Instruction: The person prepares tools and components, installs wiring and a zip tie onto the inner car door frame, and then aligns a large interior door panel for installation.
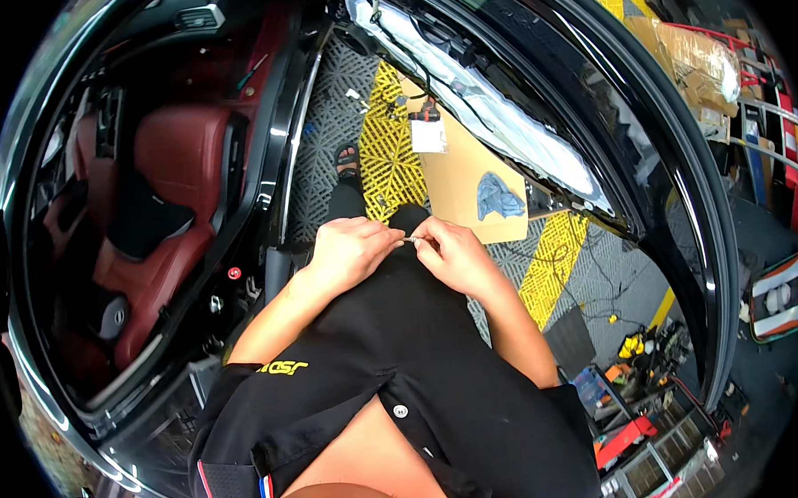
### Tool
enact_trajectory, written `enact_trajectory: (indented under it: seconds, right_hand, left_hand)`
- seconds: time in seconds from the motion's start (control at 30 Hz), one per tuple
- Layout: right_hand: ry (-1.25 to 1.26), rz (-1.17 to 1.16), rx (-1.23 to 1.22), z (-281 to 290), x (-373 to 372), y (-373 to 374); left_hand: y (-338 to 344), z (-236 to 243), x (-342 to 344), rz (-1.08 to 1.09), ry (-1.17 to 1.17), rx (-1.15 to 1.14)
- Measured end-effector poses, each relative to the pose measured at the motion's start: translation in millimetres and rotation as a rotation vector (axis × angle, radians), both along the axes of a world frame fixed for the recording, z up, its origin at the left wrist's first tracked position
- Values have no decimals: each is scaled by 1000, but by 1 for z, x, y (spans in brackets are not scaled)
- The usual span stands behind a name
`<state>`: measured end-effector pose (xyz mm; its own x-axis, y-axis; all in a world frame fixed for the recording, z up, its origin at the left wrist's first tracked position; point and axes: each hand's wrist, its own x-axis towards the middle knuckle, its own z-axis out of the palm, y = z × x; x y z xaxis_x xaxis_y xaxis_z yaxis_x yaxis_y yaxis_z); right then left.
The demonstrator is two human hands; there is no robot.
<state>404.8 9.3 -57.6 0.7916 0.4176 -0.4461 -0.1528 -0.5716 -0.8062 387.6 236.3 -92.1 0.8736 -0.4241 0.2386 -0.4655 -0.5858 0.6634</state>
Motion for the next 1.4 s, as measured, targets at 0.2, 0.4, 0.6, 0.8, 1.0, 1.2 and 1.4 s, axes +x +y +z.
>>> enact_trajectory:
  seconds: [0.2, 0.4, 0.6, 0.8, 1.0, 1.2, 1.4]
  right_hand:
    - [-87, 68, -248, -49, 65, 47]
    - [-266, 138, -351, -166, 109, 76]
    - [51, -92, -58, -355, 125, 77]
    - [102, -6, -46, -525, 156, 57]
    - [315, 90, 286, -590, 151, 69]
    - [312, 116, 323, -564, 173, 111]
    - [-346, 383, 63, -559, 176, 121]
  left_hand:
    - [38, -56, 69, -101, 123, -2]
    - [56, -169, 112, 11, 419, -185]
    - [64, -357, 127, 67, 288, -127]
    - [63, -525, 155, -55, 108, -31]
    - [83, -539, 138, 29, -42, 134]
    - [112, -516, 130, 207, -84, 95]
    - [108, -550, 114, 228, 296, -120]
